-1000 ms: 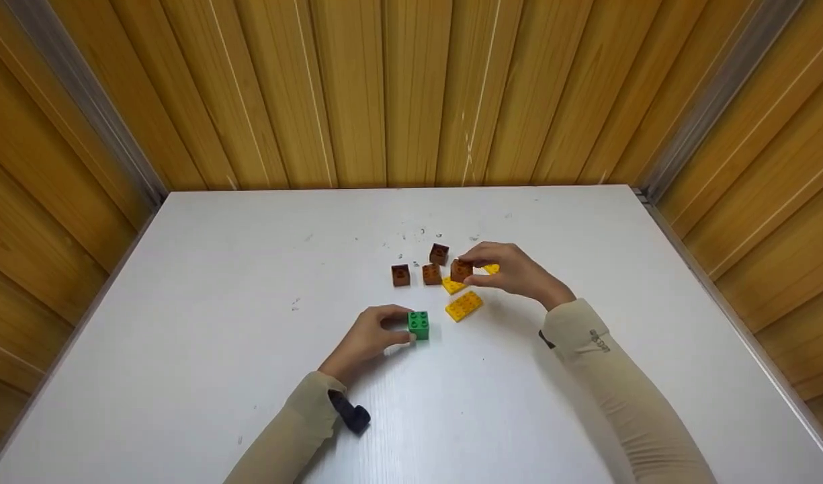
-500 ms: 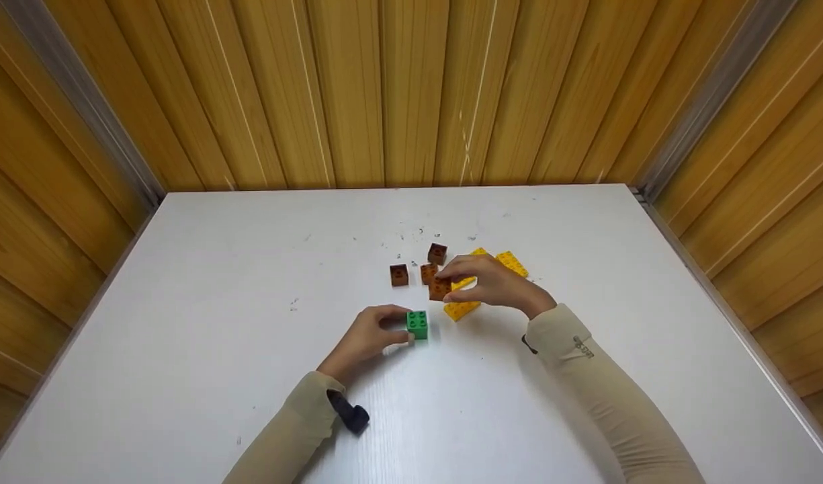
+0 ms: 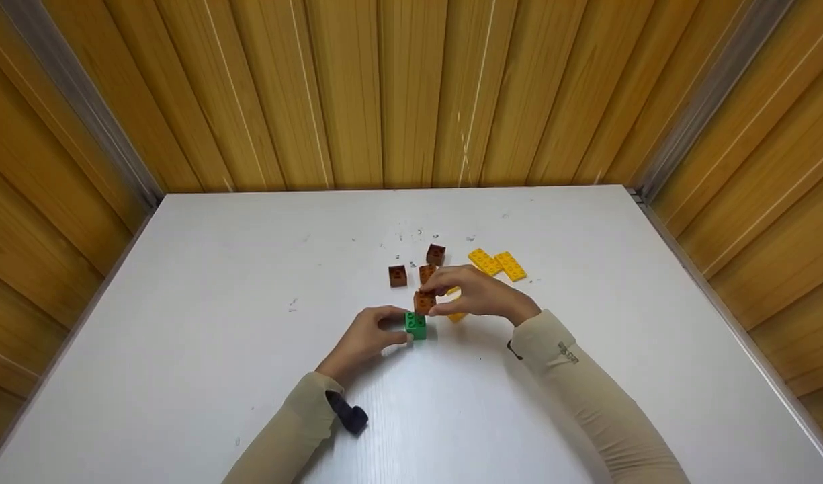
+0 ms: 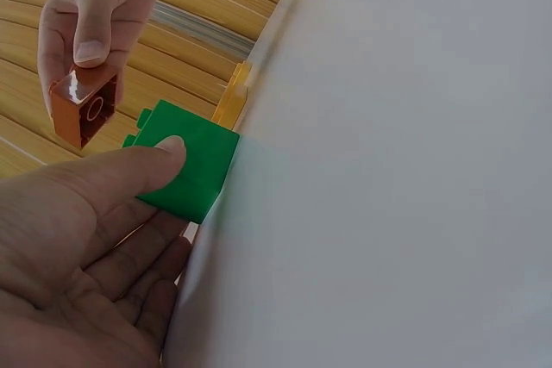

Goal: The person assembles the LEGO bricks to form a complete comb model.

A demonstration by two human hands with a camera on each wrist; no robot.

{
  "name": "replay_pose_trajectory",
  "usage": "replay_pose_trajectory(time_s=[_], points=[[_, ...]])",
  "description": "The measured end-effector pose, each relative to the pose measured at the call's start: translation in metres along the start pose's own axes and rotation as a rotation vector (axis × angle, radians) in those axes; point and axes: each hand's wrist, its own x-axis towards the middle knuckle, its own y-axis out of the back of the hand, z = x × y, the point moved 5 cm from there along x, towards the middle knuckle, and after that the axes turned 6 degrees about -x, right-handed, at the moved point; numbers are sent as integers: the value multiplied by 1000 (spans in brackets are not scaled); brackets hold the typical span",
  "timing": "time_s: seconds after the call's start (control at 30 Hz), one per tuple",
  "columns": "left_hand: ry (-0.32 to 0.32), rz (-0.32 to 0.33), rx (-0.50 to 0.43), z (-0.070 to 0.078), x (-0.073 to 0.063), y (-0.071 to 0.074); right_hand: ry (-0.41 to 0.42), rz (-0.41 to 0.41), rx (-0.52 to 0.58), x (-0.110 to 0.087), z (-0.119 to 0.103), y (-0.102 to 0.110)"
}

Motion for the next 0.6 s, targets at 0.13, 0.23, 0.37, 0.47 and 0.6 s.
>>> replay_pose_trajectory(time_s=[0.13, 0.23, 0.37, 0.47, 0.6], points=[[-7, -2, 5, 0, 0, 0, 0, -8, -5, 2, 0, -2], [-10, -3, 13, 0, 0, 0, 8, -15, -1, 4, 0, -5], [-25, -3, 13, -1, 0, 0, 8, -34, 11, 5, -2, -7], [-40, -3, 9, 0, 0, 0, -1, -53, 10, 6, -3, -9], [-55, -5, 8, 1, 0, 0, -3, -73, 28, 7, -3, -12]])
